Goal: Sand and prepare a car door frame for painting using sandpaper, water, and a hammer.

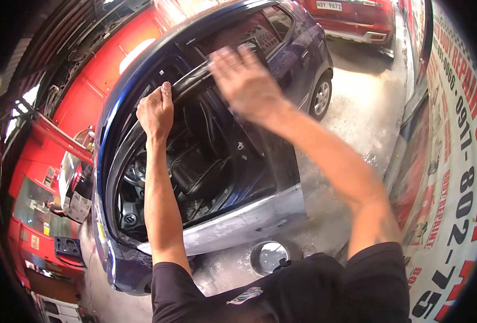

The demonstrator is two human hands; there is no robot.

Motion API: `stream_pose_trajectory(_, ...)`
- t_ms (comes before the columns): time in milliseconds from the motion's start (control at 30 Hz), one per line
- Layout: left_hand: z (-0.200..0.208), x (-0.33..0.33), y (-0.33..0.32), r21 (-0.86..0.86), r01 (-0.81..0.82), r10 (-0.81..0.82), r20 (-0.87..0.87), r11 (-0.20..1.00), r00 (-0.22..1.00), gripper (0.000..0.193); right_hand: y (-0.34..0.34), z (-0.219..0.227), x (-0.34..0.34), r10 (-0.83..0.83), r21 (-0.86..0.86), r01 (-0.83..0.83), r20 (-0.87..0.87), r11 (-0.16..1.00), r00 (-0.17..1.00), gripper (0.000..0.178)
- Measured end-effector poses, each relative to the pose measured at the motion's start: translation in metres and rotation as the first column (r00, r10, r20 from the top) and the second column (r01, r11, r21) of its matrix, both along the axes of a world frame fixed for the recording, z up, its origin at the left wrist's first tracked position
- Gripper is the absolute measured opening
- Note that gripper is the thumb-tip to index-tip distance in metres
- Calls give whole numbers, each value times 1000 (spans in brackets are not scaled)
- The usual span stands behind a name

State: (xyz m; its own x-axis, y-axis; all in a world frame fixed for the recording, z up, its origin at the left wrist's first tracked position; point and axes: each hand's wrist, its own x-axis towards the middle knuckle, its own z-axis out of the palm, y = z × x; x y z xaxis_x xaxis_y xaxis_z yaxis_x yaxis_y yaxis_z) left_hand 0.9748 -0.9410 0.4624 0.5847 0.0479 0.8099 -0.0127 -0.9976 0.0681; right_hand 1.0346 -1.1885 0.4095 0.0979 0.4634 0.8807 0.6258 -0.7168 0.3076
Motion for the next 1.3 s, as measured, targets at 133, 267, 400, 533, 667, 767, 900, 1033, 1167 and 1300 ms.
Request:
stream_pose_trajectory(133,4,0,-9,4,-28,28,-6,1000,1000,55,-57,-1,17,-192,75,197,-73,977,979,52)
stream_pose_trajectory(267,4,-3,-6,23,0,0,-9,1000,1000,54,-45,2,4,-120,179,146,-152,973,981,53)
stream_pose_trajectory(400,4,-3,-10,23,-26,27,-30,999,999,54,26,-22,-27,-137,179,146,-59,973,989,54)
stream_pose_trajectory(533,5,-6,7,31,1,1,-50,1000,999,54,11,-18,-17,-232,87,233,-11,969,973,54)
stream_pose_trajectory(667,10,-8,-8,6,46,-46,-66,999,997,60,19,-16,-14,-331,307,363,-151,880,931,54)
stream_pose_trajectory(767,8,-10,-2,1,86,-86,-73,996,994,59,42,-24,-38,-240,266,278,-165,923,957,56)
stream_pose_trajectory(900,11,-19,-14,5,120,-119,-89,993,989,58,5,-7,-30,-332,390,407,-246,826,911,59)
stream_pose_trajectory(1033,12,-22,-1,14,142,-140,-75,990,987,57,48,-21,-48,-314,332,373,-218,867,924,58)
stream_pose_trajectory(1167,11,-28,-11,5,151,-150,-90,988,985,57,6,-1,-34,-386,409,452,-236,793,892,53)
stream_pose_trajectory(1300,8,-28,-5,5,100,-100,-89,995,991,57,30,-17,-45,-293,383,350,-201,855,935,53)
